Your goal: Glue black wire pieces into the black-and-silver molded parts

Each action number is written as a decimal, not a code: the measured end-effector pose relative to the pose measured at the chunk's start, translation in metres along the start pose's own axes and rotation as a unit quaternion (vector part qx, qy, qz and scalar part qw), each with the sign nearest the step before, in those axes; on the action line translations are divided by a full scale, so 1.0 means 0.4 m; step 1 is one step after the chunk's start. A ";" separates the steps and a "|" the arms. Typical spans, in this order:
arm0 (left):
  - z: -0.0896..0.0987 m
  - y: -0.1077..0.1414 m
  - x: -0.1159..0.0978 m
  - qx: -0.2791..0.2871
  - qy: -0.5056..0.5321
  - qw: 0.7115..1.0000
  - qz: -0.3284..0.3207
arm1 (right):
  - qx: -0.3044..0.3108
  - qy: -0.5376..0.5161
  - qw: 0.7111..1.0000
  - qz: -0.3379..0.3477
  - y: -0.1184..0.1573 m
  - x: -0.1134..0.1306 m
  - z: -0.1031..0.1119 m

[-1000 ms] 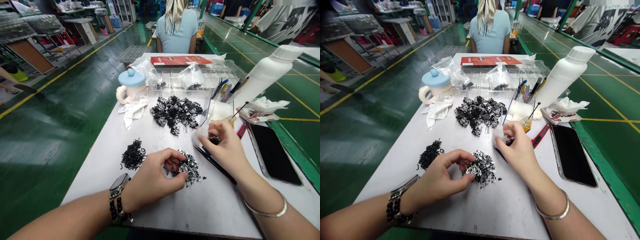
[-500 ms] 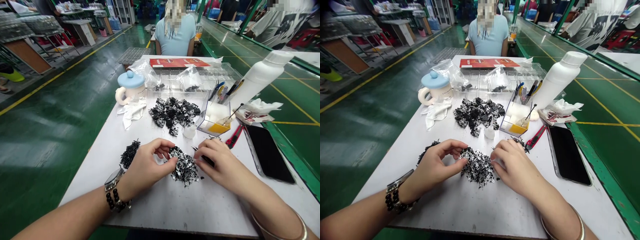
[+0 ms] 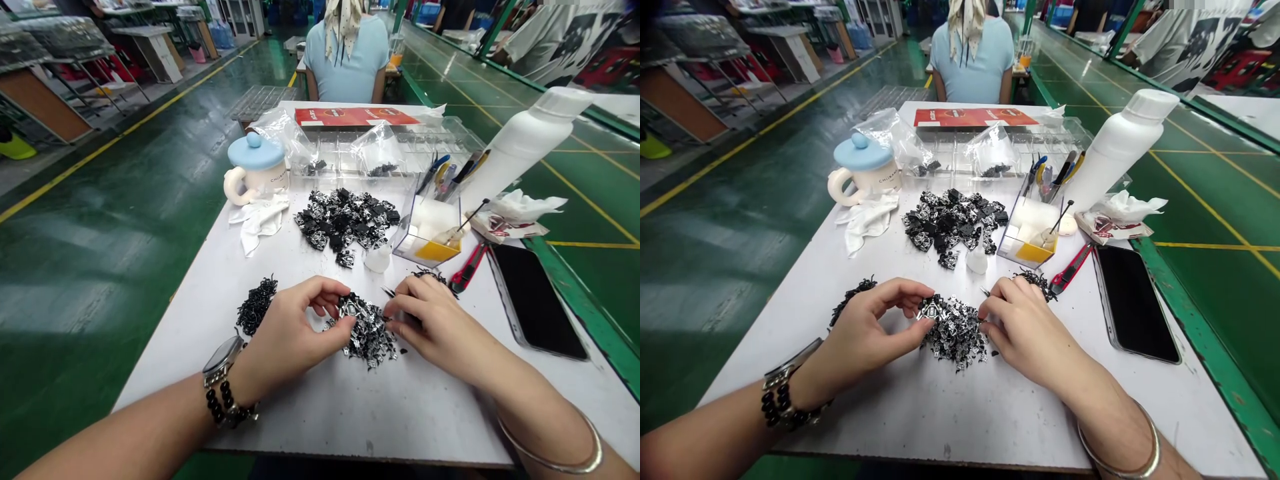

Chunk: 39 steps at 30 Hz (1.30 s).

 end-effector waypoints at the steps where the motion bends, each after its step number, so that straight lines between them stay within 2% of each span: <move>1: 0.000 0.000 0.000 0.000 -0.001 1.000 -0.004 | 0.000 -0.001 1.000 -0.006 -0.002 0.002 -0.002; 6: -0.002 -0.001 0.000 0.008 0.001 1.000 -0.005 | 0.010 -0.033 0.999 -0.011 -0.002 0.006 0.009; 9: -0.003 -0.001 0.005 0.018 0.023 0.999 0.018 | -0.031 -0.129 0.991 -0.013 0.004 0.004 0.034; 11: -0.007 0.003 0.010 0.040 0.070 0.996 0.043 | -0.090 -0.247 0.964 -0.039 0.009 0.001 0.049; 13: -0.015 0.010 0.011 0.076 0.152 0.984 0.059 | -0.142 -0.366 0.916 -0.077 0.013 -0.001 0.051; 15: -0.025 0.018 0.009 0.120 0.254 0.957 0.070 | -0.168 -0.446 0.873 -0.107 0.014 0.004 0.041; 17: -0.036 0.024 0.007 0.154 0.349 0.920 0.085 | -0.187 -0.471 0.855 -0.111 0.015 0.015 0.032; 19: -0.043 0.026 0.005 0.166 0.433 0.880 0.099 | -0.222 -0.447 0.861 -0.093 0.017 0.029 0.029; 22: -0.048 0.028 0.003 0.155 0.521 0.831 0.119 | -0.294 -0.383 0.876 -0.007 0.024 0.052 0.036; 24: -0.050 0.031 0.002 0.154 0.550 0.809 0.137 | -0.331 -0.346 0.876 0.057 0.030 0.064 0.039; 26: -0.052 0.036 0.001 0.157 0.567 0.795 0.151 | -0.341 -0.305 0.884 0.097 0.034 0.072 0.039; 28: -0.052 0.041 0.000 0.158 0.573 0.789 0.157 | -0.332 -0.273 0.896 0.116 0.033 0.077 0.037; 31: -0.051 0.044 0.002 0.161 0.563 0.796 0.151 | -0.315 -0.268 0.901 0.129 0.031 0.078 0.037; 39: -0.048 0.032 0.004 0.155 0.564 0.800 0.135 | -0.295 -0.293 0.905 0.094 0.023 0.067 0.027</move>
Point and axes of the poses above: each hand's wrist, its own y-axis away from the middle knuckle, its own z-axis out of the back of the hand, x = y × z, the point moved 4 cm from there along -y, towards the middle knuckle, and after that the axes turned 3 degrees about -x, right-handed, at the moved point
